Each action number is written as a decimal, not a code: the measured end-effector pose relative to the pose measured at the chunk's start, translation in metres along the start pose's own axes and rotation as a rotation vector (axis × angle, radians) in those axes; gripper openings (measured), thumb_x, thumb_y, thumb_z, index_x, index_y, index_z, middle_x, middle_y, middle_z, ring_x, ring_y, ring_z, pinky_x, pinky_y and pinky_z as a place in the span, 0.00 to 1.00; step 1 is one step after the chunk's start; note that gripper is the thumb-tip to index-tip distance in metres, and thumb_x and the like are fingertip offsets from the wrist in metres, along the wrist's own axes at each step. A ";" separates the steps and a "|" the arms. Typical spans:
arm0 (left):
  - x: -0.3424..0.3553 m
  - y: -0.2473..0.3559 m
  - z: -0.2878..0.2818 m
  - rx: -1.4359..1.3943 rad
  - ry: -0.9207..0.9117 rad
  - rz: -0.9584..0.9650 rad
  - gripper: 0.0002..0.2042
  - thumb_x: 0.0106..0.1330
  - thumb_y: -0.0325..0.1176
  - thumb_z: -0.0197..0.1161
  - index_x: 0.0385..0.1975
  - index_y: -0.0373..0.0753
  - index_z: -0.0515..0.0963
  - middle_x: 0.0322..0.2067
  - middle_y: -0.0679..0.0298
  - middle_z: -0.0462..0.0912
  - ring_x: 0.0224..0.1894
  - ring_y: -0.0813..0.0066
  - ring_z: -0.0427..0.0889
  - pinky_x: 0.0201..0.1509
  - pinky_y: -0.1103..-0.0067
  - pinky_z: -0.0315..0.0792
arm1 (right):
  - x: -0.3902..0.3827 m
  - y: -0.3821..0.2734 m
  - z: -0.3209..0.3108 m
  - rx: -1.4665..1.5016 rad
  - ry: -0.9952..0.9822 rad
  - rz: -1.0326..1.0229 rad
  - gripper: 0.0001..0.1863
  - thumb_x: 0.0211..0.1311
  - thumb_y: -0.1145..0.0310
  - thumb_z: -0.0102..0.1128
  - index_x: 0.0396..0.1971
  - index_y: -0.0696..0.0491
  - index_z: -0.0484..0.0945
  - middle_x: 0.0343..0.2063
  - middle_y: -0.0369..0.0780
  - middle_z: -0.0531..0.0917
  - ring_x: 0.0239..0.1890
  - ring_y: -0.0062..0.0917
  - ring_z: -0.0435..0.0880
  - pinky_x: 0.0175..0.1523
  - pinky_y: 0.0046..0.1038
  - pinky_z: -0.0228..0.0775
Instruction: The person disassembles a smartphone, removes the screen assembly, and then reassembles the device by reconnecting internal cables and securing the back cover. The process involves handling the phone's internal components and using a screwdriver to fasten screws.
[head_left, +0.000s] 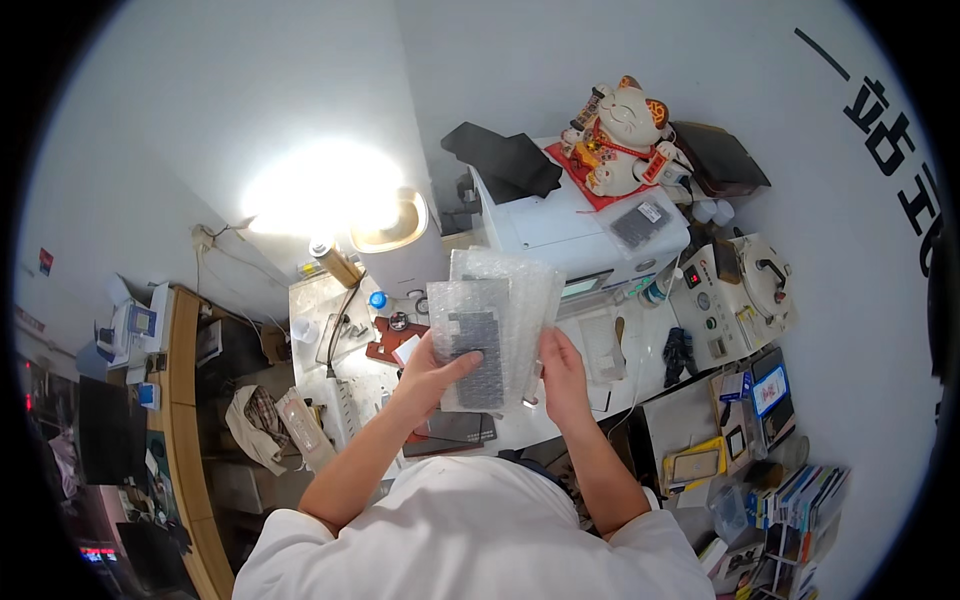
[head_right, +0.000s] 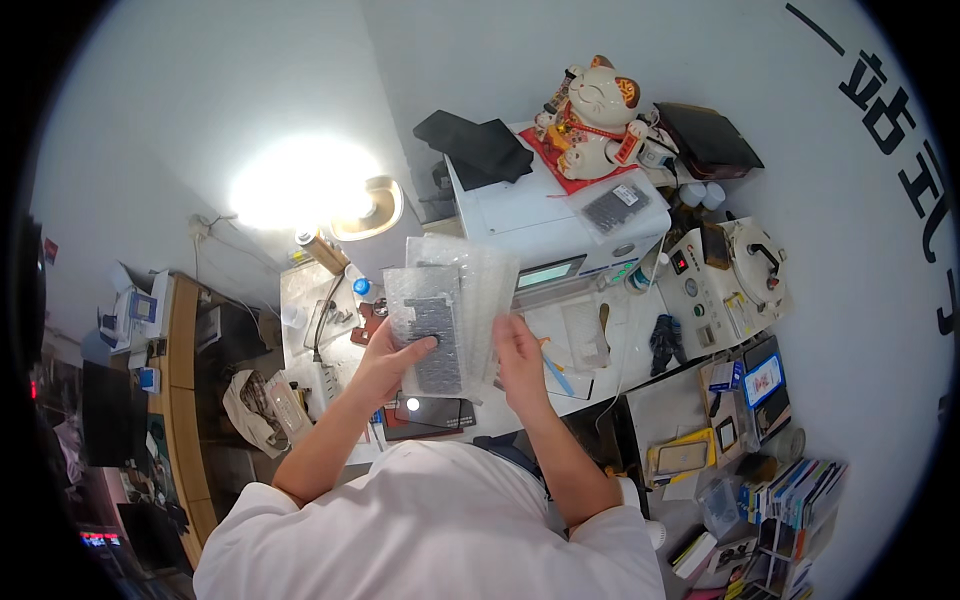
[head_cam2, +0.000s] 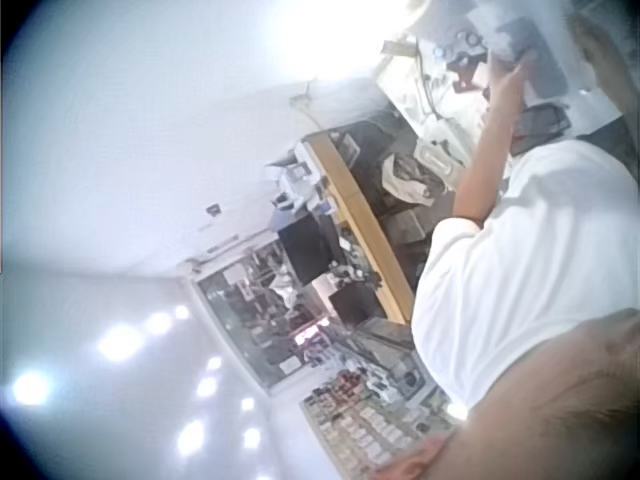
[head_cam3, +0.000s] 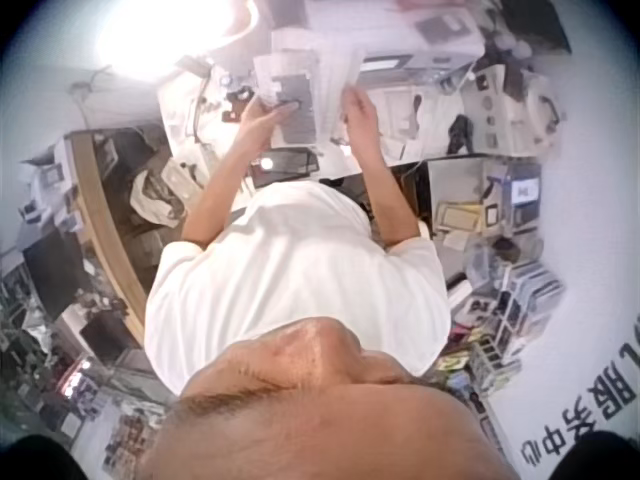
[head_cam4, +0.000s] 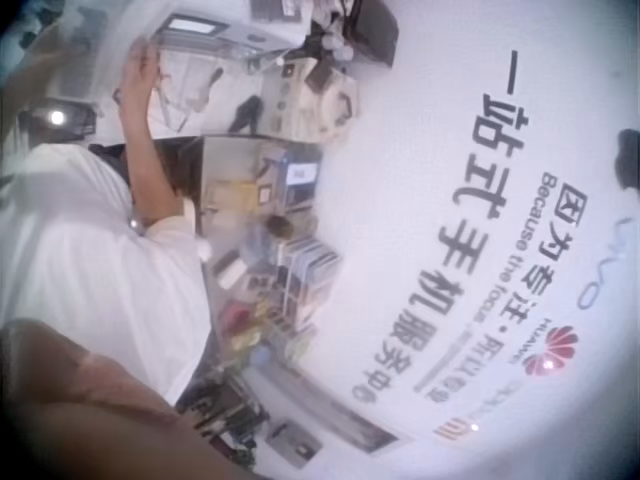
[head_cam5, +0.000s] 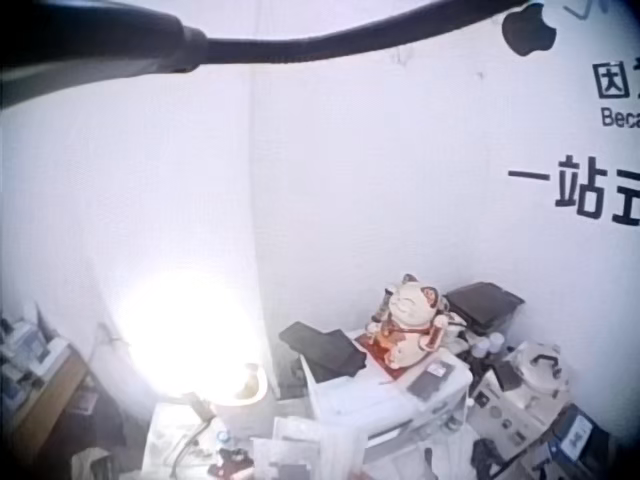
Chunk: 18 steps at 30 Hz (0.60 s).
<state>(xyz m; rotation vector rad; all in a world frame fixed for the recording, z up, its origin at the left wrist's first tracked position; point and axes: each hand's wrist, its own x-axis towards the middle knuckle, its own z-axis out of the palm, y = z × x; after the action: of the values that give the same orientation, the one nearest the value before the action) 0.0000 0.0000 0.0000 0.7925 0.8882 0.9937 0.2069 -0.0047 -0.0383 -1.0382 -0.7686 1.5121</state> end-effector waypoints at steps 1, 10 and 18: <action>0.000 -0.004 0.002 0.016 0.001 0.013 0.26 0.62 0.27 0.69 0.59 0.33 0.68 0.54 0.59 0.78 0.56 0.71 0.76 0.63 0.71 0.69 | -0.002 0.000 0.001 -0.046 -0.016 -0.057 0.17 0.71 0.66 0.58 0.55 0.56 0.75 0.45 0.33 0.82 0.45 0.14 0.78 0.52 0.19 0.69; -0.001 -0.001 -0.022 -0.207 0.038 -0.029 0.21 0.63 0.24 0.66 0.56 0.34 0.70 0.51 0.59 0.80 0.52 0.70 0.80 0.59 0.70 0.74 | -0.013 -0.014 0.006 -0.050 0.064 -0.193 0.13 0.71 0.68 0.58 0.50 0.58 0.76 0.40 0.35 0.84 0.39 0.13 0.80 0.45 0.18 0.71; -0.007 -0.001 -0.046 -0.315 0.020 -0.025 0.20 0.66 0.25 0.62 0.57 0.35 0.70 0.53 0.57 0.79 0.54 0.63 0.81 0.60 0.64 0.76 | -0.015 -0.009 -0.007 -0.012 0.086 -0.179 0.15 0.73 0.67 0.54 0.52 0.59 0.75 0.45 0.35 0.83 0.44 0.15 0.79 0.52 0.20 0.69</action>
<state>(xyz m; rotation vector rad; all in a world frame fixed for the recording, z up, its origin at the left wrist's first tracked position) -0.0427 0.0001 -0.0191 0.5037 0.7334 1.0884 0.2171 -0.0177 -0.0298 -1.0088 -0.7898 1.3040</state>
